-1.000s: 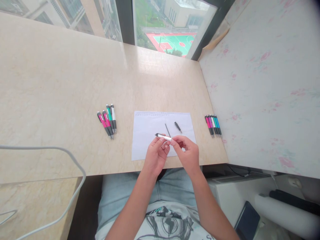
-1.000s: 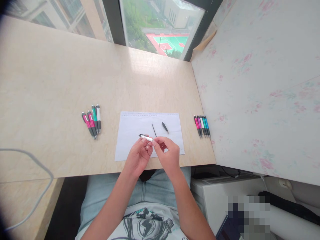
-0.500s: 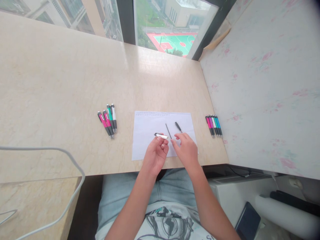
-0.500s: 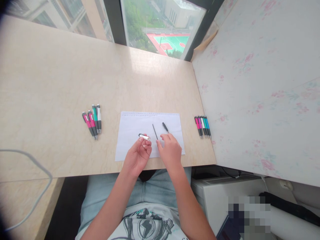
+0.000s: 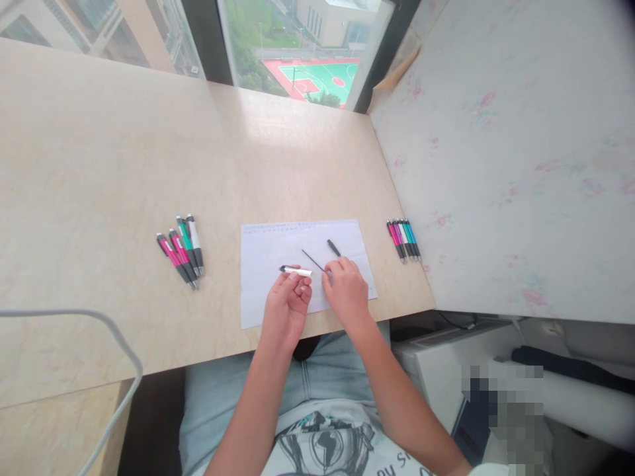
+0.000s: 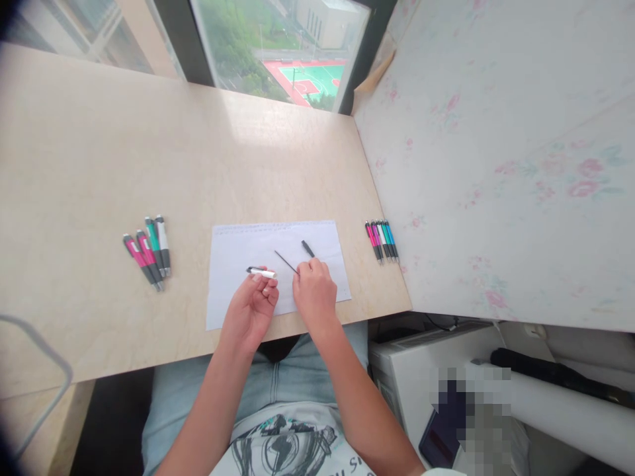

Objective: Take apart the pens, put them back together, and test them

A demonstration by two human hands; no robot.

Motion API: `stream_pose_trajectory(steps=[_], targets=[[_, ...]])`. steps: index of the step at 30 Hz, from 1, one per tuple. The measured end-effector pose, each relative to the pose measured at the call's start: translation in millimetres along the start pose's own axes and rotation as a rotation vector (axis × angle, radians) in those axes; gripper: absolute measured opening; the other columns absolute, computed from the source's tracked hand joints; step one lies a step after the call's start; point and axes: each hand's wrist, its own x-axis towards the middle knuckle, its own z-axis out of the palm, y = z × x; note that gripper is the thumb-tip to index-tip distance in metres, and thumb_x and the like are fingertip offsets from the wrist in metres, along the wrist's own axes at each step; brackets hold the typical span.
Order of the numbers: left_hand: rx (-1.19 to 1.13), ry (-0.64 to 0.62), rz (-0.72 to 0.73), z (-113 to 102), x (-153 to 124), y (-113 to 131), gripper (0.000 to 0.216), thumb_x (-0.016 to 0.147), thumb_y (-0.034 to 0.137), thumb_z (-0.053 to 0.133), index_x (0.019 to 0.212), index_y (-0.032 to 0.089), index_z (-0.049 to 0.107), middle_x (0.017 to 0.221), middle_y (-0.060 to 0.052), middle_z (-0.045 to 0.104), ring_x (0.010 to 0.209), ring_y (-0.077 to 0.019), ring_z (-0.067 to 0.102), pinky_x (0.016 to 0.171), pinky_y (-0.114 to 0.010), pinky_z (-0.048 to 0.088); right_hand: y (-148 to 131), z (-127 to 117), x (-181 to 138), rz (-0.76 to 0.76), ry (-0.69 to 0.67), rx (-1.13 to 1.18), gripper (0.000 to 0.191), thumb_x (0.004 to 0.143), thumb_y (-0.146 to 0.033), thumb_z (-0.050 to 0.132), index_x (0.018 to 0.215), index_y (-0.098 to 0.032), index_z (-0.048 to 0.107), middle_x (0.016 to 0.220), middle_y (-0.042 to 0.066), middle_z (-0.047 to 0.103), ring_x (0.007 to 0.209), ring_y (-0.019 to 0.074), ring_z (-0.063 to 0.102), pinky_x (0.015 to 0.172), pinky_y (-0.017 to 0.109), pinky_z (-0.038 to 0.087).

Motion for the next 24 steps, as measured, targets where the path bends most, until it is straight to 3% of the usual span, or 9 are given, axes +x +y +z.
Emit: stream_pose_trajectory(steps=[6,10,17,24], targets=[[0.138,0.074,0.121,-0.8,3.8,0.5,0.018,0.074,0.019,0.076,0.09,0.015,0.069,0.085,-0.004,0.069,0.072,-0.0076,0.062,0.067,-0.016,0.051,-1.5,2.9,3.6,0.033,-0.016,-0.011,0.01,0.094,-0.023,0.051,0.091,-0.021,0.06,0.099,0.006,0.062,0.097,0.0212,0.055,0.066,0.029,0.042],[0.154,0.077,0.12,0.4,2.9,2.0,0.019,0.073,0.019,0.076,0.091,0.015,0.069,0.085,-0.004,0.069,0.072,-0.0081,0.062,0.067,-0.017,0.051,1.5,1.6,1.8,0.015,0.023,0.071,0.01,0.094,-0.021,0.051,0.091,-0.02,0.06,0.098,0.007,0.064,0.098,0.0222,0.055,0.07,0.029,0.044],[0.14,0.065,0.11,0.1,4.8,1.4,0.02,0.071,0.017,0.077,0.089,0.014,0.069,0.084,-0.004,0.068,0.071,-0.0081,0.061,0.065,-0.016,0.05,15.8,-17.8,-13.7,-0.003,0.076,0.615,0.013,0.09,-0.018,0.053,0.096,-0.02,0.065,0.085,0.002,0.067,0.08,0.0164,0.062,0.07,0.028,0.048],[0.132,0.032,0.102,-0.7,2.0,-0.5,0.019,0.073,0.018,0.076,0.091,0.015,0.069,0.085,-0.004,0.067,0.073,-0.008,0.061,0.066,-0.016,0.05,34.2,-35.9,-35.6,0.163,0.174,1.059,0.01,0.087,-0.028,0.062,0.089,-0.021,0.07,0.088,0.002,0.068,0.081,0.0162,0.063,0.07,0.027,0.05]])
